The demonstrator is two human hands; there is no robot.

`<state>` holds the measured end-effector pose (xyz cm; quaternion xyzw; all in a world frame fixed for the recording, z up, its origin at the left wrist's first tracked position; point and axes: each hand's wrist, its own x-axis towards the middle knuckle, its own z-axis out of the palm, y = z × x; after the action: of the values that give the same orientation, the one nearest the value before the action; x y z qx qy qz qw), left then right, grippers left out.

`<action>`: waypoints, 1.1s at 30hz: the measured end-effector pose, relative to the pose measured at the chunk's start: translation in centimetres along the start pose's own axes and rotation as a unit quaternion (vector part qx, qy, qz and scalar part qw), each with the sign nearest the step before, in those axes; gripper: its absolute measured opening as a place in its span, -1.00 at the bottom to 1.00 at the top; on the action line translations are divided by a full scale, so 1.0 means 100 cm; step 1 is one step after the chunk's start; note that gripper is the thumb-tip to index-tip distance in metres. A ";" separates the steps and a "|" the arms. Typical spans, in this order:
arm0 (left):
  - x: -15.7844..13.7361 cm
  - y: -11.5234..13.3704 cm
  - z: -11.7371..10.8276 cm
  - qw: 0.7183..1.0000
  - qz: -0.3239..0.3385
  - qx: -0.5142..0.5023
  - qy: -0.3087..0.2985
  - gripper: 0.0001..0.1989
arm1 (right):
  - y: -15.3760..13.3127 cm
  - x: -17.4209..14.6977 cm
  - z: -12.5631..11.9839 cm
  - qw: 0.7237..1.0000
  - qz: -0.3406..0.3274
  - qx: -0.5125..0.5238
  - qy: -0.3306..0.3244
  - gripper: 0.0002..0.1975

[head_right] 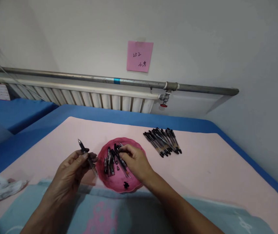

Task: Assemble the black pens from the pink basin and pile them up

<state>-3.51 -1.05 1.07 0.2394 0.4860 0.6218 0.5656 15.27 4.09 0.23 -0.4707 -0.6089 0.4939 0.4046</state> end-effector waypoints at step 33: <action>0.009 0.003 -0.009 0.997 -0.002 -0.023 0.070 -0.66 | 0.000 0.014 -0.046 0.901 -0.121 -0.417 -0.024 -0.81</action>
<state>-4.61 -0.51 0.77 0.1814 0.5108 0.6469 0.5363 19.33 6.42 1.11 -0.5073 -0.8207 0.1533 0.2134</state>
